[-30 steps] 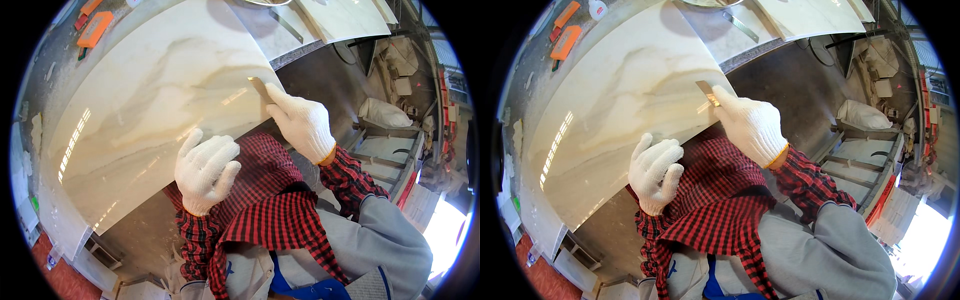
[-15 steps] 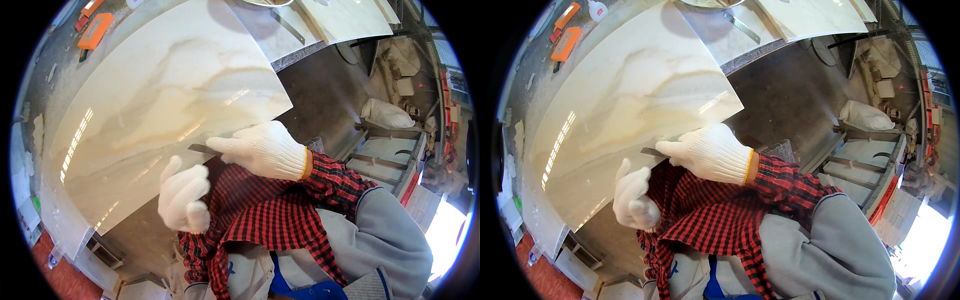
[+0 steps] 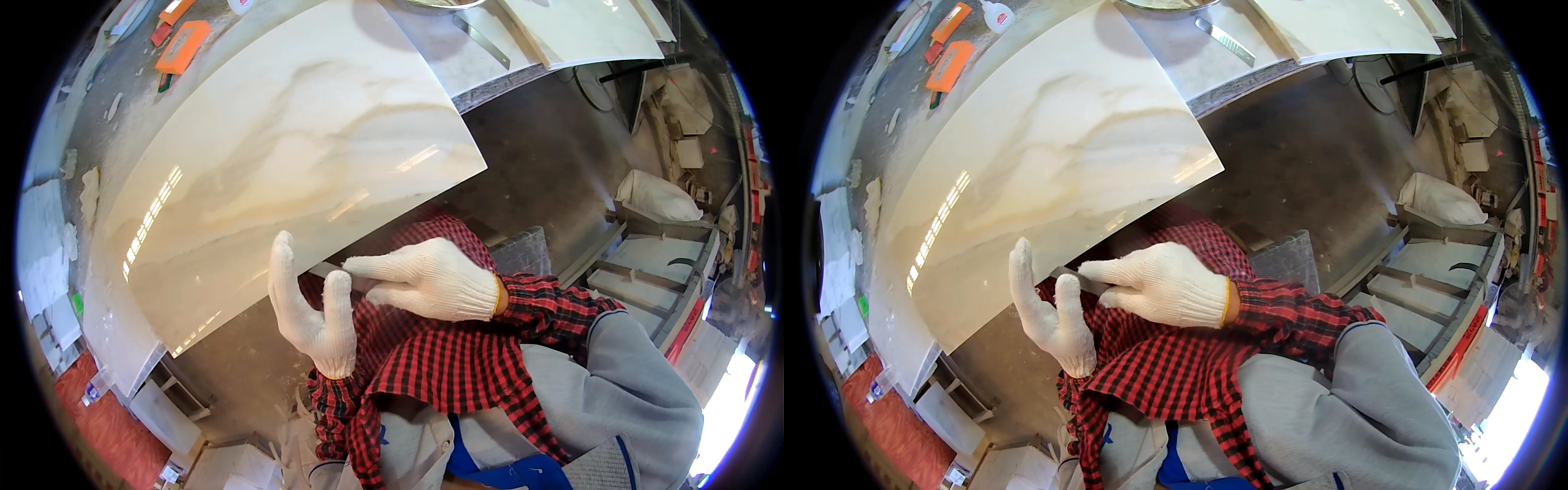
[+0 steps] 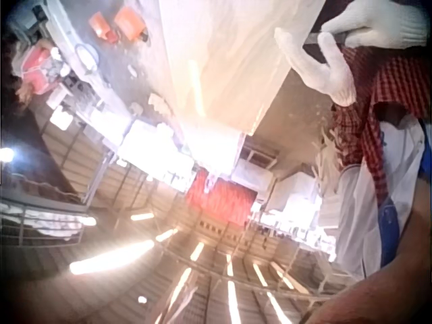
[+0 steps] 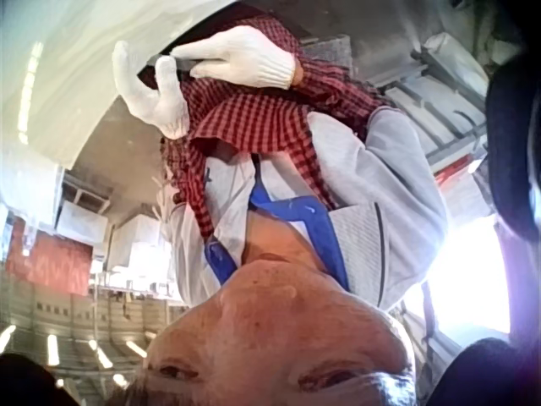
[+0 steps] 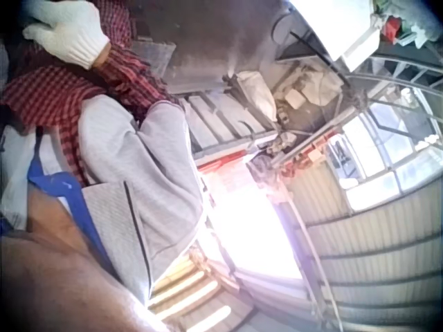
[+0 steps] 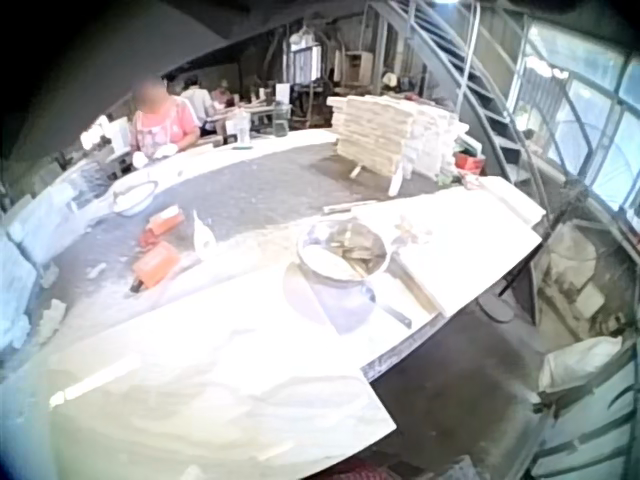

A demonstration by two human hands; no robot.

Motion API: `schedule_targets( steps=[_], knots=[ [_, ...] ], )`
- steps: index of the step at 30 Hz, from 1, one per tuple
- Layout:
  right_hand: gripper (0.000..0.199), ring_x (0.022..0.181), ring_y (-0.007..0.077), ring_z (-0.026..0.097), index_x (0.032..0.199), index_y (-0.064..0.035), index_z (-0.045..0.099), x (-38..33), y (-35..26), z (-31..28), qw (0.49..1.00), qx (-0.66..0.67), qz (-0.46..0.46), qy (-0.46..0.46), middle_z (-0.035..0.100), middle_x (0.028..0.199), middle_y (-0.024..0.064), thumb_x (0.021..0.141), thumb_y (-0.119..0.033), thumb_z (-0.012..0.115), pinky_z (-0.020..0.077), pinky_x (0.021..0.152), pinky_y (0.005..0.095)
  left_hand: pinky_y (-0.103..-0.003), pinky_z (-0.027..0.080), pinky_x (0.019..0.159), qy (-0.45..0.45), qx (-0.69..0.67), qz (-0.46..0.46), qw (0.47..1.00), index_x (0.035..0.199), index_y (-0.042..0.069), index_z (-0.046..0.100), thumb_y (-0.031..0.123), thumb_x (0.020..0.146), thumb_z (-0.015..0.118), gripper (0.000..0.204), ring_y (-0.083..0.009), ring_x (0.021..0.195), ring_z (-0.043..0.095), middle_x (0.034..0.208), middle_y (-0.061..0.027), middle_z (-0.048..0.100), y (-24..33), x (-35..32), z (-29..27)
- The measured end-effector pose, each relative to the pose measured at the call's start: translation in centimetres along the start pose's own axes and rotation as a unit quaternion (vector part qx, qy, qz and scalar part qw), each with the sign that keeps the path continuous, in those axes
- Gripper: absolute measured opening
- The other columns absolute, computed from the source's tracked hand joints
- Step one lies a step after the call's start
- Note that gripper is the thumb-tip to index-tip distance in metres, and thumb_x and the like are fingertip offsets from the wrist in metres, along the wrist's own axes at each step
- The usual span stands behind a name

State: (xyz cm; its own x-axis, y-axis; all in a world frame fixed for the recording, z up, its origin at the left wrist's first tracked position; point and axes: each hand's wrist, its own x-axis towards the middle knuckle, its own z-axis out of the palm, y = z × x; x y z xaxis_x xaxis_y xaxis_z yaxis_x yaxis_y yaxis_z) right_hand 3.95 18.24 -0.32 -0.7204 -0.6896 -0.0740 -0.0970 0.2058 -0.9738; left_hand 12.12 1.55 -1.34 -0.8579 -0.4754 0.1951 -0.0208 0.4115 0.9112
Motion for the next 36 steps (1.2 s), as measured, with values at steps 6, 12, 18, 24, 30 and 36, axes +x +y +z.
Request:
schedule_targets(
  steps=[6, 12, 18, 24, 30, 36],
  knots=[
    [0.043, 0.092, 0.0220, 0.075, 0.135, -0.0048, 0.066, -0.7, -0.6, 0.2, 0.982, 0.168, 0.083, -0.019, 0.077, 0.107, 0.0153, 0.092, -0.009, 0.068, 0.0570, 0.084, 0.0314, -0.045, 0.033, 0.121, -0.003, 0.146, 0.062, 0.987, 0.150, -0.005, 0.045, 0.002, 0.089, 0.072, 0.067, -0.0397, 0.146, 0.043, 0.157, -0.0241, 0.045, -0.7, 0.2, -0.9],
    [0.041, 0.078, 0.0077, 0.064, 0.135, -0.0014, 0.065, -0.7, -1.1, -2.3, 0.971, 0.162, 0.169, 0.053, 0.074, 0.095, 0.0091, 0.094, -0.007, 0.068, 0.0535, 0.073, 0.0257, -0.047, 0.030, 0.122, -0.063, 0.259, 0.133, 0.955, 0.137, -0.002, 0.062, -0.002, 0.089, 0.069, 0.049, -0.0348, 0.140, 0.052, 0.143, -0.0195, 0.061, -0.9, 0.8, -1.4],
    [0.039, 0.069, 0.0072, 0.060, 0.133, 0.0009, 0.065, -1.8, -0.4, -3.8, 0.974, 0.107, 0.181, 0.090, 0.068, 0.083, 0.0057, 0.094, -0.006, 0.067, 0.0518, 0.065, 0.0256, -0.053, 0.036, 0.115, -0.169, 0.144, 0.185, 0.957, 0.108, 0.004, 0.075, 0.001, 0.083, 0.074, 0.025, -0.0351, 0.114, 0.068, 0.110, -0.0134, 0.075, 1.4, 1.6, 0.4],
    [0.039, 0.066, 0.0086, 0.061, 0.132, -0.0008, 0.066, -2.7, 0.6, -4.3, 0.966, 0.090, 0.214, 0.117, 0.068, 0.082, 0.0078, 0.093, -0.008, 0.069, 0.0526, 0.064, 0.0270, -0.052, 0.035, 0.118, -0.192, 0.148, 0.186, 0.952, 0.108, 0.008, 0.077, 0.002, 0.081, 0.075, 0.028, -0.0307, 0.114, 0.070, 0.109, -0.0103, 0.076, 1.3, 1.3, 1.2],
    [0.037, 0.076, 0.0273, 0.071, 0.127, -0.0060, 0.069, -1.7, 2.5, -3.1, 0.981, -0.102, 0.020, 0.165, 0.073, 0.091, 0.0147, 0.091, -0.012, 0.072, 0.0553, 0.068, 0.0343, -0.051, 0.041, 0.113, -0.168, 0.143, 0.193, 0.956, 0.107, 0.006, 0.077, 0.000, 0.080, 0.075, 0.027, -0.0305, 0.107, 0.071, 0.105, -0.0109, 0.077, 1.2, 1.8, 0.6],
    [0.037, 0.082, 0.0332, 0.072, 0.125, -0.0046, 0.070, 1.2, 0.4, -2.8, 0.966, -0.231, -0.004, 0.117, 0.073, 0.096, 0.0179, 0.088, -0.012, 0.074, 0.0564, 0.073, 0.0385, -0.045, 0.052, 0.102, -0.103, 0.101, 0.178, 0.973, 0.107, 0.001, 0.076, -0.003, 0.081, 0.073, 0.026, -0.0305, 0.094, 0.073, 0.099, -0.0132, 0.077, 0.4, 0.8, -0.2]
  ],
)
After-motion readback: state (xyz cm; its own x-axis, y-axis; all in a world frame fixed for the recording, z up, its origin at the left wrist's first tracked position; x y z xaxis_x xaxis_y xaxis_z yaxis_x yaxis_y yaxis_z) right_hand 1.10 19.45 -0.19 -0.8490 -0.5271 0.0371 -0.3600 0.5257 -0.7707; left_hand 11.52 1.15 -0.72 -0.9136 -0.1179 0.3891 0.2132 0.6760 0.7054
